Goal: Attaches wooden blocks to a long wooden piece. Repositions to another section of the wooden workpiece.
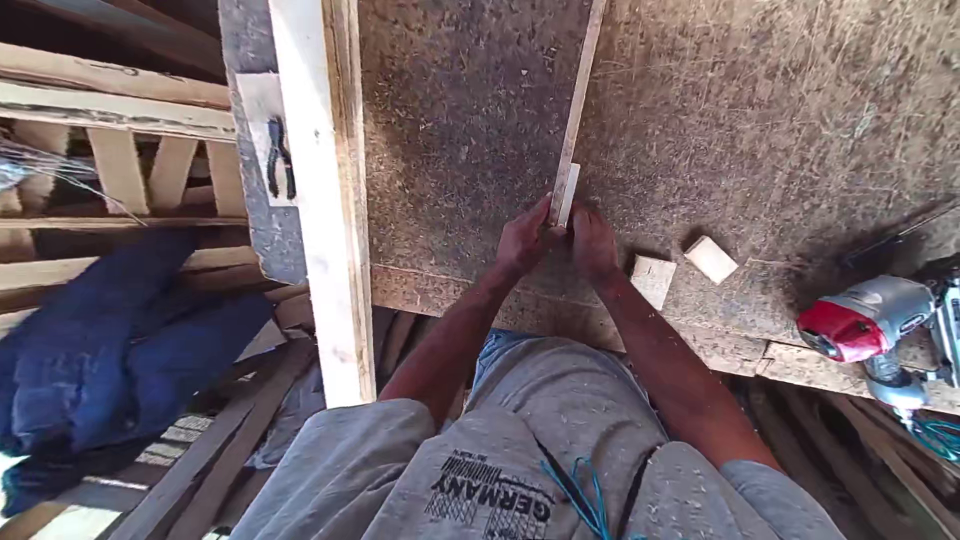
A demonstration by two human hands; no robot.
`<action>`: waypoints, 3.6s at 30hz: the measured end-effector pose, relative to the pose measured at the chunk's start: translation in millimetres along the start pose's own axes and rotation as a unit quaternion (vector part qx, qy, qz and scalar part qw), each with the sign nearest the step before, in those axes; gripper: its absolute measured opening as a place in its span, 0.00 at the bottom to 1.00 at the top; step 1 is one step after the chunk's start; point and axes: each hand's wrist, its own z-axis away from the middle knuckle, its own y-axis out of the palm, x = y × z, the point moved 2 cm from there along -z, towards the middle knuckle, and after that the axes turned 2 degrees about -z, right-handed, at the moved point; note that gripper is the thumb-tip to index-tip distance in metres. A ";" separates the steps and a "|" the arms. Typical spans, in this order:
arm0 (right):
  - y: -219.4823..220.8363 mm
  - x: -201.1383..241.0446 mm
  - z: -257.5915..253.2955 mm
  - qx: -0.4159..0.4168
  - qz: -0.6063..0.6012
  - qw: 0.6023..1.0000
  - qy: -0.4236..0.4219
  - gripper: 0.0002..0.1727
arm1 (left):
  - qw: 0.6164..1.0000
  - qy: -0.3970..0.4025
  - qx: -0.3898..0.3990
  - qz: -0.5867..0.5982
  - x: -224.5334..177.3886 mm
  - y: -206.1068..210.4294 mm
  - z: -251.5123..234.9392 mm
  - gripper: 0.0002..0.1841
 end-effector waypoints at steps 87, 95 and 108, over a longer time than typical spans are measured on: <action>43.7 -20.3 -1.2 -0.239 -0.053 0.965 -0.095 0.10 | 0.968 -0.209 0.008 -0.136 -62.3 -0.8 -107.6 0.37; -20.3 -22.3 23.8 -0.113 -0.107 0.985 -0.072 0.17 | 0.972 -0.190 0.000 -0.138 -66.5 -0.4 -109.8 0.26; -266.8 -330.9 310.3 -0.076 0.167 0.882 0.434 0.59 | 0.961 -0.210 0.015 -0.182 -82.3 2.4 -106.2 0.32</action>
